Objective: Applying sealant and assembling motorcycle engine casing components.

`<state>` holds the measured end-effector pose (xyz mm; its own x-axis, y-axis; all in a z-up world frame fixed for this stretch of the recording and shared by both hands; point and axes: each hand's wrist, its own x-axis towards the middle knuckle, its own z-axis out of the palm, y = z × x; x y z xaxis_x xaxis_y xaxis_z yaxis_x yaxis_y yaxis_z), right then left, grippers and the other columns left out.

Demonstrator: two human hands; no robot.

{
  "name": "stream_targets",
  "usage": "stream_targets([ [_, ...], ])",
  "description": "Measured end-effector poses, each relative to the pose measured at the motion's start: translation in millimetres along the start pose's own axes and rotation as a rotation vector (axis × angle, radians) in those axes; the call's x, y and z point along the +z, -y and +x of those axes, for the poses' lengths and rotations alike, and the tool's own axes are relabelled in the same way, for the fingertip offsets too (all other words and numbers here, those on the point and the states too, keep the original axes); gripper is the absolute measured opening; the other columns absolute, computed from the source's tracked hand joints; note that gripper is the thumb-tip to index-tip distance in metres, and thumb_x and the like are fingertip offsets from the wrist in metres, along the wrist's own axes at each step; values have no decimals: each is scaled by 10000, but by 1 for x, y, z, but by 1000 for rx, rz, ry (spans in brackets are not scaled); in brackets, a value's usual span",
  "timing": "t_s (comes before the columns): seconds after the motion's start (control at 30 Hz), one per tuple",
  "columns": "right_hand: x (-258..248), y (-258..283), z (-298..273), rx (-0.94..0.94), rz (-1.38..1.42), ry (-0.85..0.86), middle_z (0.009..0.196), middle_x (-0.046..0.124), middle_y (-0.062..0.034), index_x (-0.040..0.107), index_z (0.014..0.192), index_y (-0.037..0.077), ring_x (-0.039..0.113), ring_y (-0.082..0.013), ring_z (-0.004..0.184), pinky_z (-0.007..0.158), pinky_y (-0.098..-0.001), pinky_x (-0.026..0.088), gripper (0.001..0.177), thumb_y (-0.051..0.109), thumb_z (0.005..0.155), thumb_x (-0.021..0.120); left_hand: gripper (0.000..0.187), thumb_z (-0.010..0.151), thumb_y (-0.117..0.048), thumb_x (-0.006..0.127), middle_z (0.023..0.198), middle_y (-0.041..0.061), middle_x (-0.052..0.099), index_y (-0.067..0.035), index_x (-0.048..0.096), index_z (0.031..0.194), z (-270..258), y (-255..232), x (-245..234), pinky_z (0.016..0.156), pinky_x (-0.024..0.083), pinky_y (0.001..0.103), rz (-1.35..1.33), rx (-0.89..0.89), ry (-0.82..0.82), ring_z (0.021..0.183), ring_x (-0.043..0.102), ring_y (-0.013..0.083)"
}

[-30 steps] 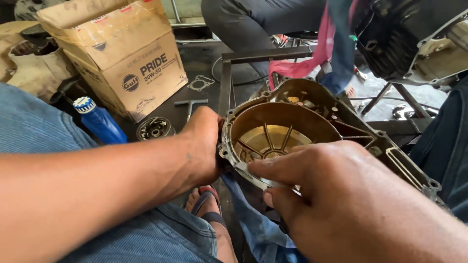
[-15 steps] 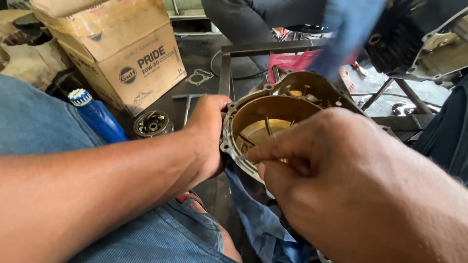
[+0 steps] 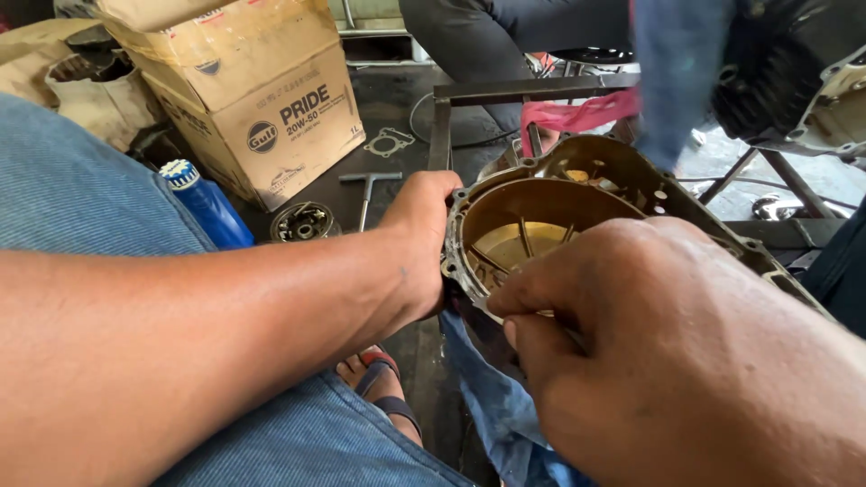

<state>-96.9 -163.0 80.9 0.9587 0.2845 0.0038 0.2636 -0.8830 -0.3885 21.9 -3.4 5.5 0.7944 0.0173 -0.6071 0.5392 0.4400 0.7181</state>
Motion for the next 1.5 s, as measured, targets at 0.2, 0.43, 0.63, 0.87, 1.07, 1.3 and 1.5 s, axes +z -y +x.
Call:
stream_targets([
  [0.2,-8,10,0,-93,-14,46,695,691,-86,859,782,174,733,-251,684,669,-399,589,166,232,755,705,268,841,-332,587,758,111,680,-78,661,792,-9,1,0,669,543,428,-44,-24,44,649,614,284],
  [0.43,-26,51,0,190,-185,277,754,686,-169,789,855,29,697,-270,716,719,-376,585,182,166,861,669,196,838,-281,625,674,64,606,-117,590,735,20,9,-6,640,540,440,-132,-40,98,576,555,279],
  [0.63,-9,19,2,-55,145,50,689,802,-40,864,920,220,739,-172,638,630,-363,540,214,246,796,692,276,854,-357,598,701,70,649,-104,658,762,2,6,2,649,537,435,-59,-13,62,595,580,279],
  [0.87,-33,70,7,380,-67,345,742,707,-140,801,931,84,714,-258,674,679,-395,563,191,178,914,635,285,866,-358,587,743,79,691,-98,674,788,3,9,-1,685,565,428,-36,-26,24,660,635,275],
  [1.07,-12,32,10,245,-20,178,762,771,-68,858,968,239,714,-222,699,681,-388,568,202,294,849,704,241,867,-325,584,709,74,647,-109,633,771,18,9,-13,647,529,443,-120,-10,170,628,599,284],
  [1.3,2,-5,6,-126,93,107,740,714,-46,885,877,184,693,-180,702,683,-352,567,206,246,837,693,349,868,-399,529,768,98,709,-86,671,810,-13,-1,4,691,535,434,-10,-80,46,656,624,280],
  [1.5,-7,18,0,186,119,20,735,727,-26,906,1005,281,681,-181,650,634,-357,564,225,303,877,722,233,854,-317,586,774,98,663,-93,638,818,4,2,0,687,542,441,-62,-49,81,661,596,294],
])
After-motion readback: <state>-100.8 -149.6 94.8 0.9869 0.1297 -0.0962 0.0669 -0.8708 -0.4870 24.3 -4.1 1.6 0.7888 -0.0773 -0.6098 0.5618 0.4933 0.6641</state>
